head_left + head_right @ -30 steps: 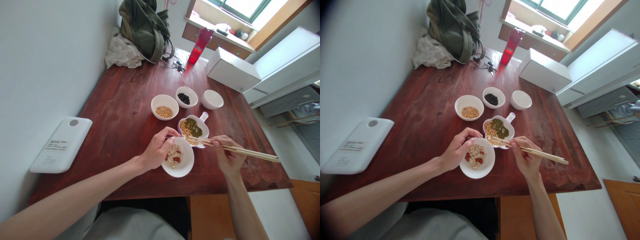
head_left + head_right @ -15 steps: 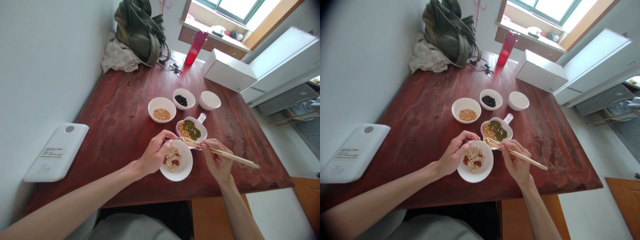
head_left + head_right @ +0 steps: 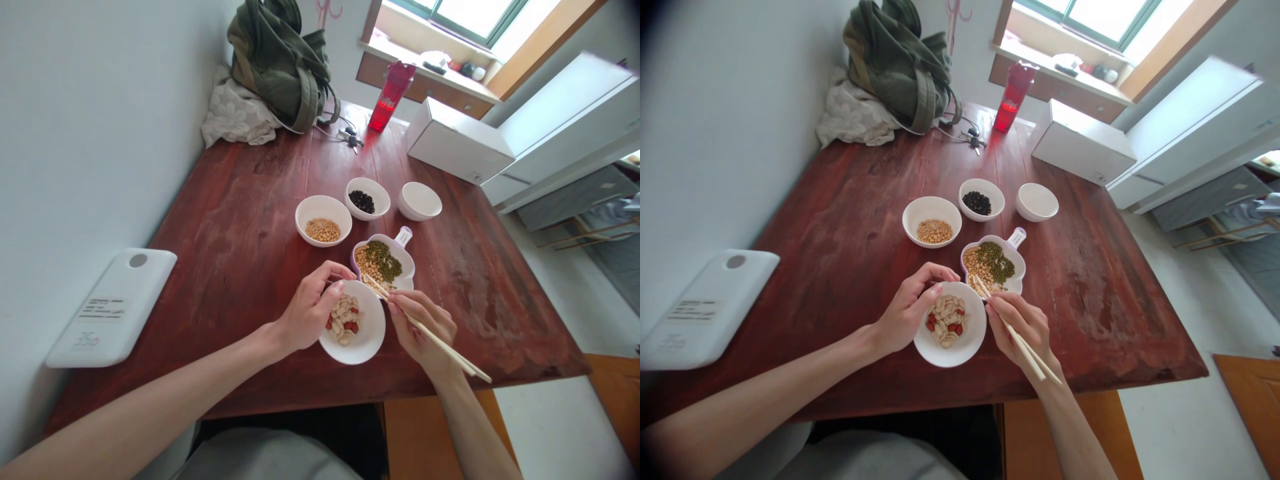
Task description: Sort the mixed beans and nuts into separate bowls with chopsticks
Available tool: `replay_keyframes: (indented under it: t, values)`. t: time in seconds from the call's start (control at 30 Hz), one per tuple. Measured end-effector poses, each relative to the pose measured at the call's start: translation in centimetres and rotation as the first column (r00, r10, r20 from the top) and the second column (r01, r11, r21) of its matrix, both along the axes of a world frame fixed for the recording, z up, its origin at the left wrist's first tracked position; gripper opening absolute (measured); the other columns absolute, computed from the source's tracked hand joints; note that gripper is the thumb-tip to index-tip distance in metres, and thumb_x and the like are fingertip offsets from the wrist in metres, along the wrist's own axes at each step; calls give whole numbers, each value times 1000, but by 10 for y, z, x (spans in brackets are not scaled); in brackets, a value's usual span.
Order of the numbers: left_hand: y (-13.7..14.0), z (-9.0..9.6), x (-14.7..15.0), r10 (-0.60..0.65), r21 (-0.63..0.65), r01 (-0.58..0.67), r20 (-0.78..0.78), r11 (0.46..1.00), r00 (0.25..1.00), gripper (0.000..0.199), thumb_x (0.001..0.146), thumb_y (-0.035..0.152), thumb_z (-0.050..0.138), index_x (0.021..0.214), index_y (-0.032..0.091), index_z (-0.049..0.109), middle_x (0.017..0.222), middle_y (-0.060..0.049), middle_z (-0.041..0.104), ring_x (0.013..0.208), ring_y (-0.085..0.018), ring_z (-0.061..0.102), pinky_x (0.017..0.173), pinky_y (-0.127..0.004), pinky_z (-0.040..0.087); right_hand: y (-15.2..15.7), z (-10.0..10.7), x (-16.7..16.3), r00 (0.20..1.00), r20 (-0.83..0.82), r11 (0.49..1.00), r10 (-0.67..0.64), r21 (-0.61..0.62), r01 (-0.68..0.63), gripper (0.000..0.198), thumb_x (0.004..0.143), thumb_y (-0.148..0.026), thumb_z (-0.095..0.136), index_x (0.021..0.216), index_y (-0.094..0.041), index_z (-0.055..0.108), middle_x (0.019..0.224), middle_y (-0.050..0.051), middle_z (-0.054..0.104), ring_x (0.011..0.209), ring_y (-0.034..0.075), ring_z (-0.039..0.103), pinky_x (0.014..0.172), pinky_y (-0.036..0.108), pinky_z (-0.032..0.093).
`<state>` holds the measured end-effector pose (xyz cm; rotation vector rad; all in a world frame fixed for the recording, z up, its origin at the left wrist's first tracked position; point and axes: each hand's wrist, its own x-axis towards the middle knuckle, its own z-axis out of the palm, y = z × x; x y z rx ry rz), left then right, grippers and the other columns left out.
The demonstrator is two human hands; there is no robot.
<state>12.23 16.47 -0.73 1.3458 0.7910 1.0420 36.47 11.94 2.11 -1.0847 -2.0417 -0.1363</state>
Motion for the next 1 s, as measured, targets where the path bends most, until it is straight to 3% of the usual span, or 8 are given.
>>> replay_keyframes:
  t: [0.2,1.0]
  values:
    - [0,0,0,5,-4,-5,-3,1000,1000,23,110,36,56,116,20,70,122,-11,77,105,-25,74,93,-38,60,0,-5,1,999,45,999,7,40,-9,25,97,-7,74,115,-26,74,95,6,86,77,19,84,68,26,70]
    - [-1,-1,1,2,-3,-2,-4,1000,1000,23,111,35,55,117,19,69,122,-10,76,103,-24,73,91,-36,59,-6,0,-1,998,60,1000,-1,0,1,22,100,-6,71,114,-23,72,95,7,84,79,17,83,68,24,67]
